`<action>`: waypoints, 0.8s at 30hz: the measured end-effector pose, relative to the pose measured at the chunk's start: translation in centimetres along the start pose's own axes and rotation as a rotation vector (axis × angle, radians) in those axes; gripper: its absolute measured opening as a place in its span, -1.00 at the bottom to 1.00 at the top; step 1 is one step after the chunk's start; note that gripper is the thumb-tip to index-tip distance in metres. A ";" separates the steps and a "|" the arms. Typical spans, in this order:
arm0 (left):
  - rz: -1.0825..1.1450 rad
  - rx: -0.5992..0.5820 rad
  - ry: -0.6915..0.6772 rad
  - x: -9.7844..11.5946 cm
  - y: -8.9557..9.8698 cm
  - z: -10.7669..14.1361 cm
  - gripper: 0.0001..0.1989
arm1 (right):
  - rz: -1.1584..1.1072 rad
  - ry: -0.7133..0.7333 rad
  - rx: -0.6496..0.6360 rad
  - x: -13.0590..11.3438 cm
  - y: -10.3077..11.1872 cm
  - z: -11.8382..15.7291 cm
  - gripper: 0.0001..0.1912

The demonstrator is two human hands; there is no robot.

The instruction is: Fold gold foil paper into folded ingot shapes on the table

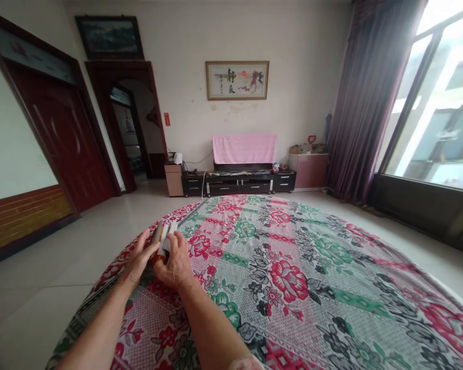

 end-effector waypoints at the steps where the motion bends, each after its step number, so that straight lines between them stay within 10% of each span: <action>1: 0.017 -0.030 -0.004 0.2 -0.2 0.1 -0.32 | 0.004 0.006 0.007 0.0 0.0 -0.1 -0.32; 15: -0.053 -0.145 -0.076 0.6 -1.2 0.4 -0.22 | 0.140 0.108 -0.103 -1.2 -0.7 -0.4 -0.52; 24: -0.272 0.036 -0.314 0.7 -0.1 0.0 -0.42 | 0.100 -0.071 0.011 0.9 -0.2 -0.7 -0.66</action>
Point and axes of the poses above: each hand's wrist, its own z-axis away from the middle knuckle, its own y-axis out of the back of the hand, x = y × z, the point moved 9 cm from there along -z, towards the middle knuckle, and after that the axes turned 7 degrees about z, right-handed, at the moved point
